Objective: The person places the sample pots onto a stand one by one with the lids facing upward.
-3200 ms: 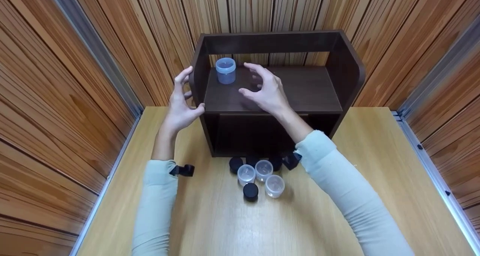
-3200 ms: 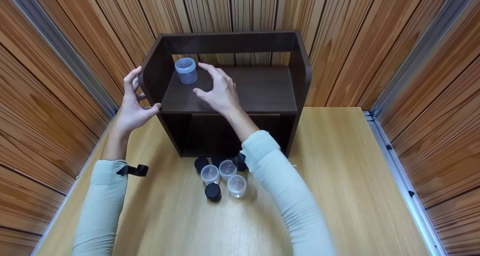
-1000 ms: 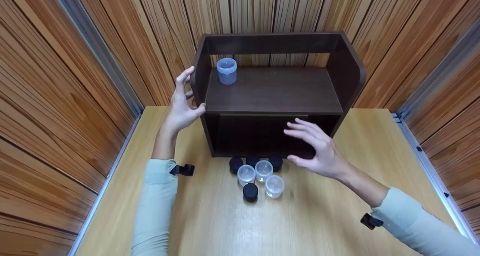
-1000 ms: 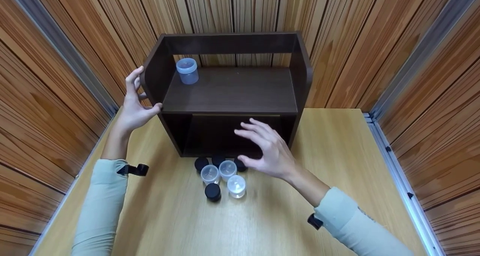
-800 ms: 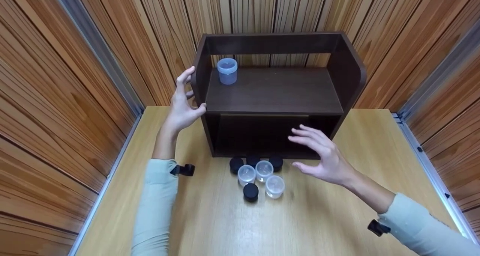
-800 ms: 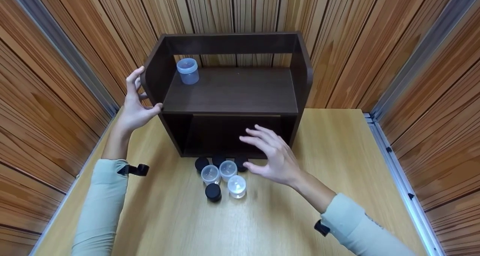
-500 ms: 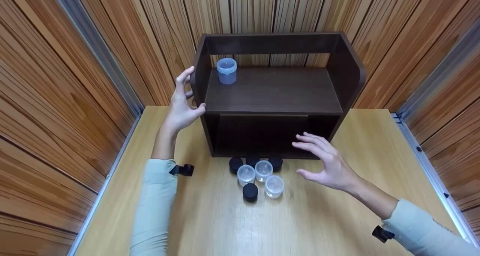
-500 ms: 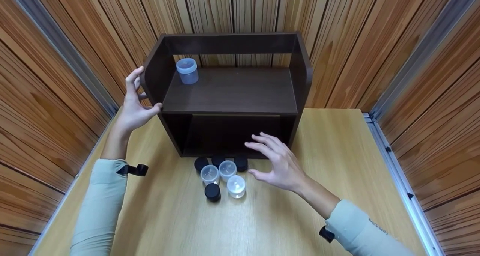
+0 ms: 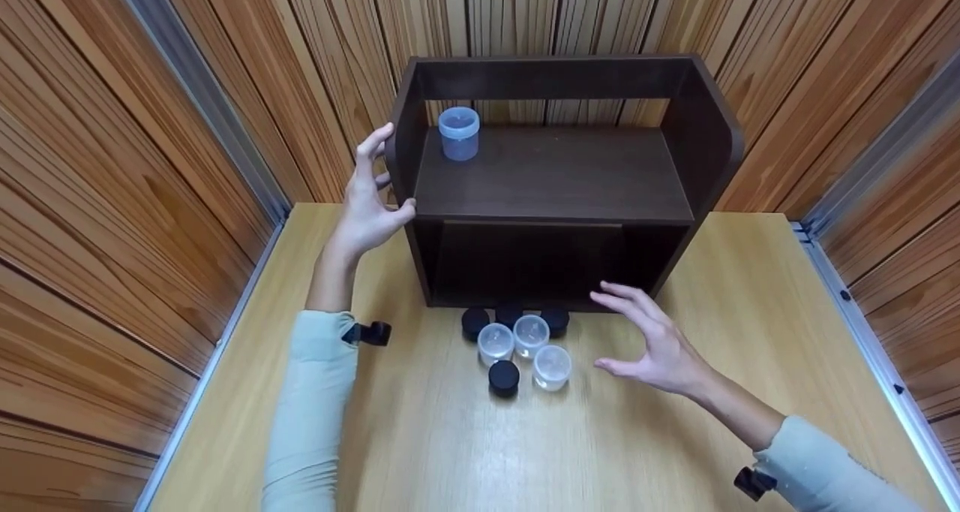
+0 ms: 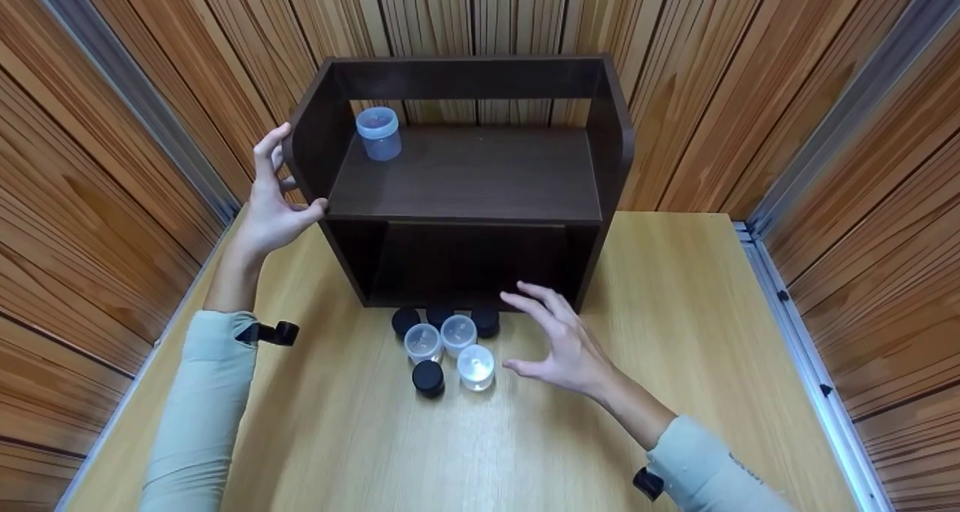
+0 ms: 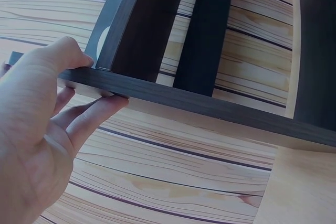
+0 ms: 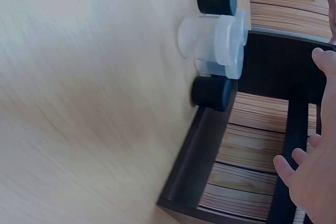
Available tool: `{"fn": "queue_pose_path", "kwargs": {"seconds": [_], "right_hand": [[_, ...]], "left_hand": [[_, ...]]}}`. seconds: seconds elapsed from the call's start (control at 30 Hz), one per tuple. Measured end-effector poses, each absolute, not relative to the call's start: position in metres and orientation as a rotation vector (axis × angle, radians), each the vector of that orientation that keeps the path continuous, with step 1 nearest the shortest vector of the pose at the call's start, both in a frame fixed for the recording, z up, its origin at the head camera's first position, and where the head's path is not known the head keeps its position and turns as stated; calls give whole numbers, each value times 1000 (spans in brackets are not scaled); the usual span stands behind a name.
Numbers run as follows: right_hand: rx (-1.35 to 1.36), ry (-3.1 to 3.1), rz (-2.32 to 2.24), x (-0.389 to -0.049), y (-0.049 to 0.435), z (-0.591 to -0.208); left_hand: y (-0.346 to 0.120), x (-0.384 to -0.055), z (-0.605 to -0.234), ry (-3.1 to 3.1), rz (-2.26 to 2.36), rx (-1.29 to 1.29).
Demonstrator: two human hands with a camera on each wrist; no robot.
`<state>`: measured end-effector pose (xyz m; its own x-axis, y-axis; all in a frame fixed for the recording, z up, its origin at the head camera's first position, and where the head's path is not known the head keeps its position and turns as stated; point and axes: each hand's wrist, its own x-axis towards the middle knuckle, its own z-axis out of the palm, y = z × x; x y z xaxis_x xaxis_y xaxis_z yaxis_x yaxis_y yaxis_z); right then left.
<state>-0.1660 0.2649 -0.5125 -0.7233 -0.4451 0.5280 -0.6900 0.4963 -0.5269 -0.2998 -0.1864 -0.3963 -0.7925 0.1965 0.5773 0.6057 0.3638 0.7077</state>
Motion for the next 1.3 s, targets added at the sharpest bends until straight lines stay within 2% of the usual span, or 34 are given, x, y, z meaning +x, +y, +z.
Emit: {"fn": "queue_pose_path", "kwargs": {"seconds": [0.37,0.67,1.3], "right_hand": [[827,-2510,1180,-163,266,-548],[829,-2532,1230,-162,264,-570],[818,-2567,1555,-159,236,-600]], "left_hand": [[-187,-298,-396,-2244,-1408,-690],[-186,-298,-394,-2237,-1390,-705],[-186,-299,-396,-2243,-1382,-702]]}}
